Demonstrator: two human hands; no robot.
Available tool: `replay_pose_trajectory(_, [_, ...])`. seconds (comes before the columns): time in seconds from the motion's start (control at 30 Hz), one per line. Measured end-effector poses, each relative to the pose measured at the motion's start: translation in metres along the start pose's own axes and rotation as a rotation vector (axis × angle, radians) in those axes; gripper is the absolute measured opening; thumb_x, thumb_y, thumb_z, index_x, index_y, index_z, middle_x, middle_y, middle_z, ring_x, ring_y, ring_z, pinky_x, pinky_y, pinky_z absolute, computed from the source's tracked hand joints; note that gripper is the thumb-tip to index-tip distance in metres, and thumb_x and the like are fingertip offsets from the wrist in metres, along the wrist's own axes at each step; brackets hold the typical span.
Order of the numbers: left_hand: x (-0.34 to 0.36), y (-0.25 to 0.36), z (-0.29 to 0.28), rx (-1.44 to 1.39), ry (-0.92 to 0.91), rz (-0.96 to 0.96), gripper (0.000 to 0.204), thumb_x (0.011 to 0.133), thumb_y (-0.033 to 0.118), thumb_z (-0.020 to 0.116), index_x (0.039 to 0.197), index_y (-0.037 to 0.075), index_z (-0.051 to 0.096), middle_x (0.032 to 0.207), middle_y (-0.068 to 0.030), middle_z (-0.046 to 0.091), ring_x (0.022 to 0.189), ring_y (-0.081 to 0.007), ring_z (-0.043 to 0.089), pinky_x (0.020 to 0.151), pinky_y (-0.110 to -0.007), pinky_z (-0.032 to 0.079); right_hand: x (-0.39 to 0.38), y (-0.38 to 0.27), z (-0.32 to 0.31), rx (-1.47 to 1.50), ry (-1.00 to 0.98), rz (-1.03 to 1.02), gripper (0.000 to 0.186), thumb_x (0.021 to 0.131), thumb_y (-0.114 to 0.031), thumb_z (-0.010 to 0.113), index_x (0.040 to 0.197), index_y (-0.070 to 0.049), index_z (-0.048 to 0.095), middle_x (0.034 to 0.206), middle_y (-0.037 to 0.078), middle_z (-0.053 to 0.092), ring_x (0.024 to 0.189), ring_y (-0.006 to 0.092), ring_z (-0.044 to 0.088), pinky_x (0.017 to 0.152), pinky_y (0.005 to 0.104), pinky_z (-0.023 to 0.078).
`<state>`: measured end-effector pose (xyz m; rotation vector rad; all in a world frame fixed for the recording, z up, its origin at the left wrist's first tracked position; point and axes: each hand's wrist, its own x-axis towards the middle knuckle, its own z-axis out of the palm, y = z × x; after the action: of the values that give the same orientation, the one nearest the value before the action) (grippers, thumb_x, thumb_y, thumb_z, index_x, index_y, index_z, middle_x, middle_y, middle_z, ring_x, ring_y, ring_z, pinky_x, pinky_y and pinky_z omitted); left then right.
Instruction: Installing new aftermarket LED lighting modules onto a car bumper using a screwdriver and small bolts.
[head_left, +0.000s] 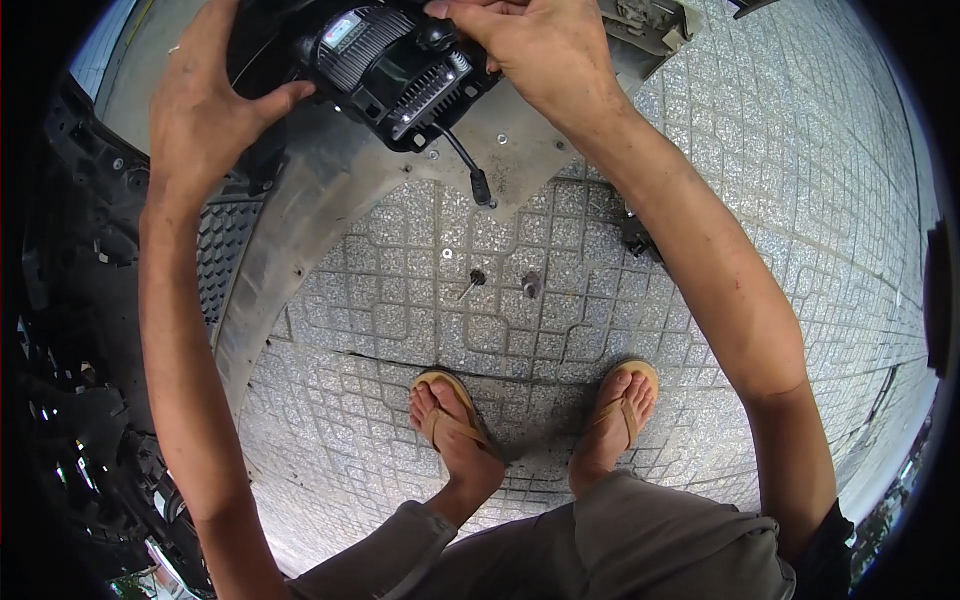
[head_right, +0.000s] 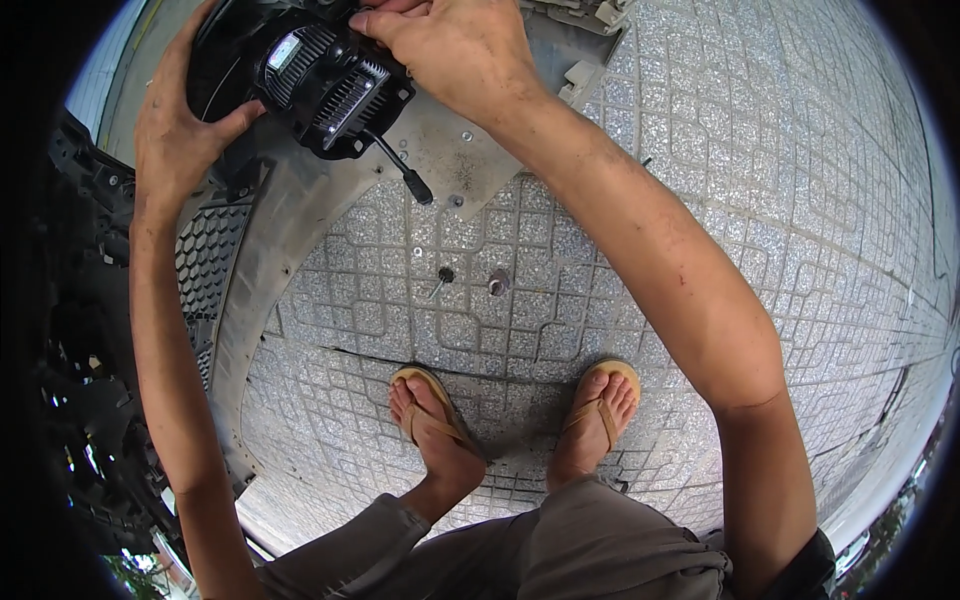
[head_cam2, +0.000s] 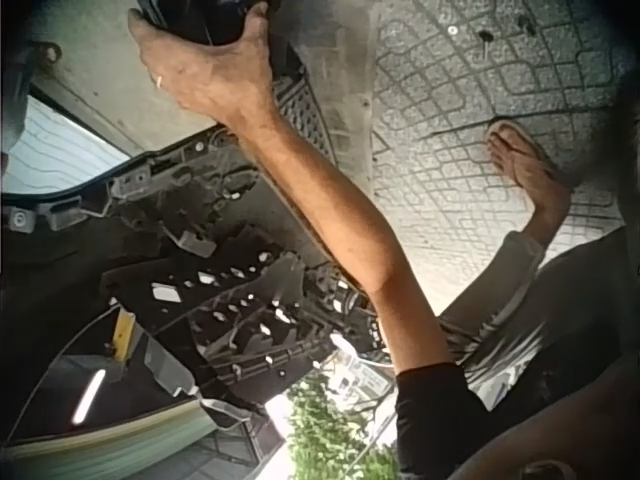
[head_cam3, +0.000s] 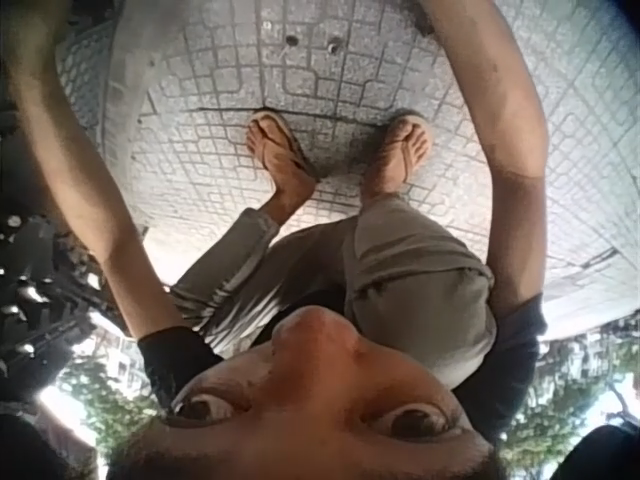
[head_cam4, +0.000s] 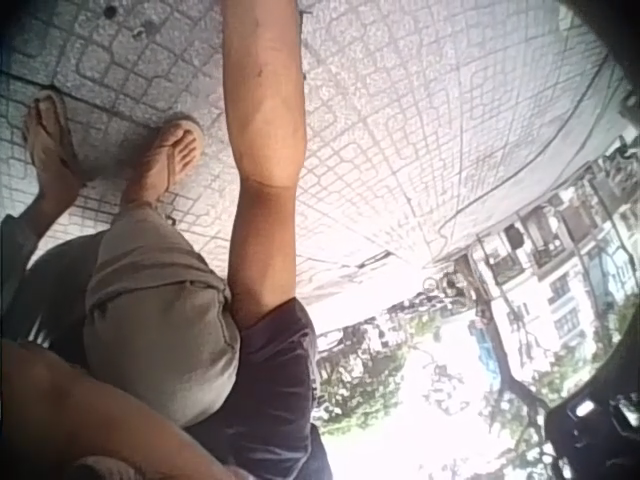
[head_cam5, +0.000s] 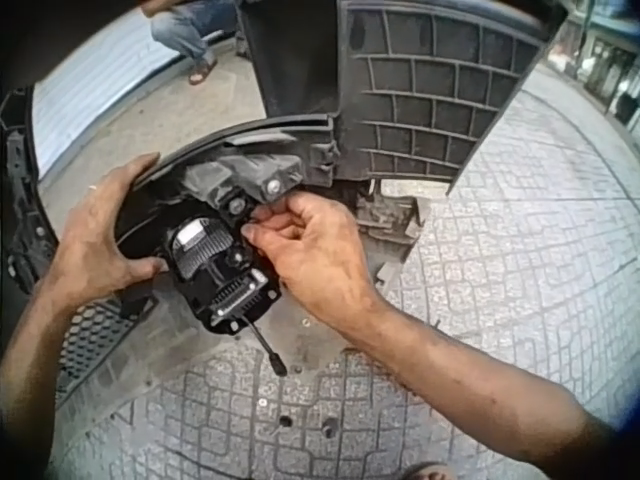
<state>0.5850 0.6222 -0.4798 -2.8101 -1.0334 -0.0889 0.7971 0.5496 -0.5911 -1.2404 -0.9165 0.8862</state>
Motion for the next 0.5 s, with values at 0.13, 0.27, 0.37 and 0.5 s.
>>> replay_pose_trajectory(0.13, [-0.001, -0.007, 0.004, 0.012, 0.202, 0.002, 0.110, 0.058, 0.007, 0.095, 0.154, 0.009, 0.040, 0.148, -0.0202, 0.052, 0.137, -0.0373, 0.050, 0.118, -0.044, 0.041, 0.002, -0.003, -0.001, -0.083, 0.002, -0.070, 0.015, 0.090, -0.006, 0.077, 0.099, 0.006, 0.072, 0.081, 0.005, 0.071, 0.070, 0.0099, 0.065, 0.062, 0.0249, 0.053])
replay_pose_trajectory(0.27, [-0.037, 0.024, 0.049, 0.127, 0.564, -0.114, 0.093, 0.075, 0.020, 0.092, 0.153, 0.014, 0.043, 0.148, -0.0140, 0.050, 0.139, -0.0337, 0.045, 0.116, -0.047, 0.040, -0.003, 0.008, -0.003, -0.113, -0.008, -0.084, 0.016, 0.090, -0.007, 0.078, 0.098, 0.006, 0.072, 0.081, 0.006, 0.071, 0.070, 0.0099, 0.064, 0.064, 0.0245, 0.054])
replay_pose_trajectory(0.37, [-0.068, 0.091, 0.097, -0.713, 0.781, -0.690, 0.086, 0.087, 0.034, 0.085, 0.152, 0.006, 0.036, 0.136, -0.0178, 0.048, 0.135, -0.0333, 0.042, 0.116, -0.050, 0.037, -0.007, 0.011, 0.006, -0.129, 0.022, -0.158, 0.016, 0.090, -0.007, 0.079, 0.097, 0.006, 0.071, 0.082, 0.005, 0.071, 0.072, 0.0098, 0.064, 0.066, 0.0234, 0.054])
replay_pose_trajectory(0.5, [-0.054, 0.134, 0.100, -2.054, 0.717, -1.132, 0.078, 0.096, 0.051, 0.071, 0.148, 0.003, 0.039, 0.137, -0.0188, 0.050, 0.130, -0.0349, 0.050, 0.109, -0.051, 0.045, -0.010, 0.009, 0.012, -0.028, 0.042, -0.150, 0.014, 0.090, -0.003, 0.079, 0.097, 0.006, 0.071, 0.083, 0.006, 0.071, 0.073, 0.0091, 0.065, 0.067, 0.0231, 0.055])
